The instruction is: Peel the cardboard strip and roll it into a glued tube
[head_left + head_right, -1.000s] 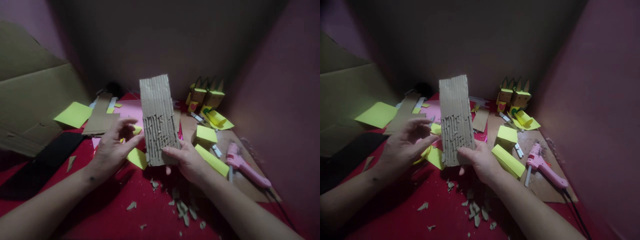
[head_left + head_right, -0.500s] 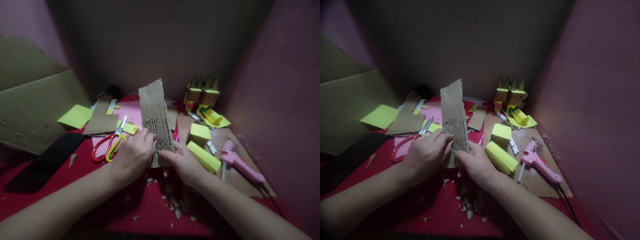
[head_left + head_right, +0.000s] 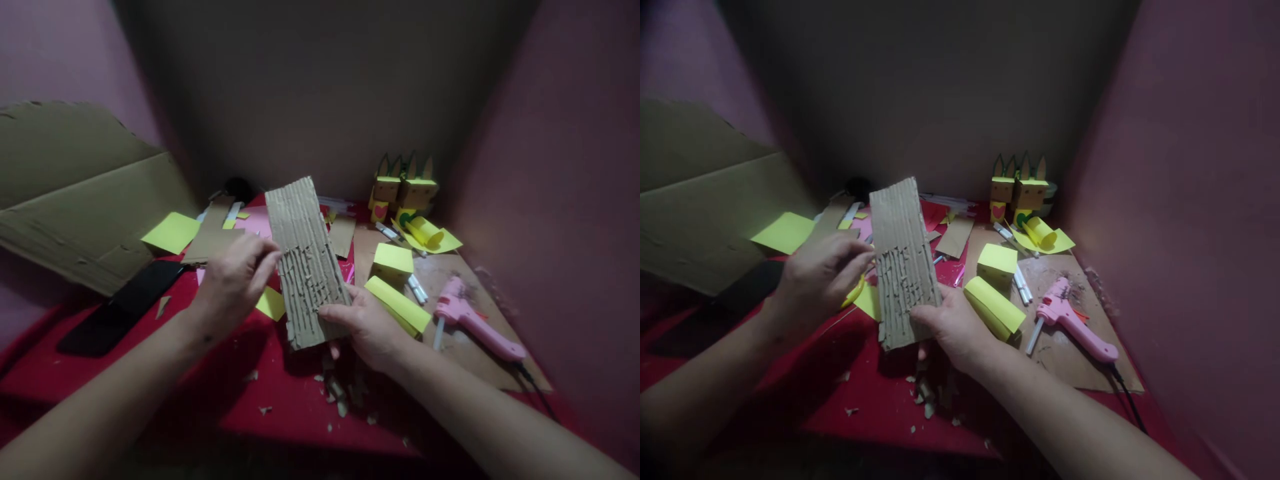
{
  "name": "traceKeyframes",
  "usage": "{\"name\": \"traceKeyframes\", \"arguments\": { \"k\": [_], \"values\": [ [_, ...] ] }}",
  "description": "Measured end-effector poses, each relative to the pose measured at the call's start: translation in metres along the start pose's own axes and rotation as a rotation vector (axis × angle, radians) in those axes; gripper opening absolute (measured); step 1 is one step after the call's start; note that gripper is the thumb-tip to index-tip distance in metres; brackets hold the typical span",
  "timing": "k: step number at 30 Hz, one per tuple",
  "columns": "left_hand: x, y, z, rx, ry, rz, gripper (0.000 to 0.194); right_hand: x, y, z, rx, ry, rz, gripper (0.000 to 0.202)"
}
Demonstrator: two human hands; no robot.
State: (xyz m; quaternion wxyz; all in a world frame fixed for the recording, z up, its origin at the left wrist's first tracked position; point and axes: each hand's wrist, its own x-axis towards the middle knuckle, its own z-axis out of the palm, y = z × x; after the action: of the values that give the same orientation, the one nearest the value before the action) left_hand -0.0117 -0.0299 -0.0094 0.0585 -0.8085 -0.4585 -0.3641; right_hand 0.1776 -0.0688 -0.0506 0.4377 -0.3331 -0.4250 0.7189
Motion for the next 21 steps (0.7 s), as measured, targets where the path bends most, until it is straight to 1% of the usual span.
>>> {"name": "traceKeyframes", "arguments": {
  "k": [2,3,6,9,11,13,16,18,19,21],
  "values": [
    [-0.008,0.009,0.0,-0.07,-0.1,0.042,0.019,-0.001,0.002,0.002,0.007,-0.014,0.01,0.02],
    [-0.012,0.013,0.001,-0.071,-0.13,0.057,0.019,-0.002,0.002,0.003,0.002,-0.02,0.018,0.021],
    [-0.02,0.023,0.006,-0.016,-0.158,0.081,0.02,-0.004,0.004,0.005,-0.036,-0.032,0.036,0.021],
    [-0.023,0.027,0.007,0.066,-0.185,0.113,0.022,-0.006,0.007,0.005,-0.061,-0.044,0.03,0.02],
    [-0.025,0.028,0.005,0.1,-0.217,0.1,0.022,-0.006,0.01,0.005,-0.059,-0.065,0.021,0.019],
    [-0.029,0.029,0.0,0.0,-0.287,0.046,0.021,-0.006,0.013,0.004,-0.042,-0.082,0.005,0.017],
    [-0.034,0.028,-0.013,-0.327,-0.48,-0.036,0.022,-0.004,0.016,0.003,-0.004,-0.079,-0.018,0.017],
    [-0.035,0.026,-0.022,-0.443,-0.576,-0.077,0.023,-0.004,0.015,0.001,-0.01,-0.069,-0.019,0.018],
    [-0.035,0.026,-0.025,-0.451,-0.584,-0.081,0.024,-0.004,0.013,0.0,-0.028,-0.061,-0.029,0.018],
    [-0.039,0.029,-0.028,-0.432,-0.543,-0.045,0.023,-0.005,0.007,-0.002,-0.074,-0.026,-0.089,0.017]
  ]
}}
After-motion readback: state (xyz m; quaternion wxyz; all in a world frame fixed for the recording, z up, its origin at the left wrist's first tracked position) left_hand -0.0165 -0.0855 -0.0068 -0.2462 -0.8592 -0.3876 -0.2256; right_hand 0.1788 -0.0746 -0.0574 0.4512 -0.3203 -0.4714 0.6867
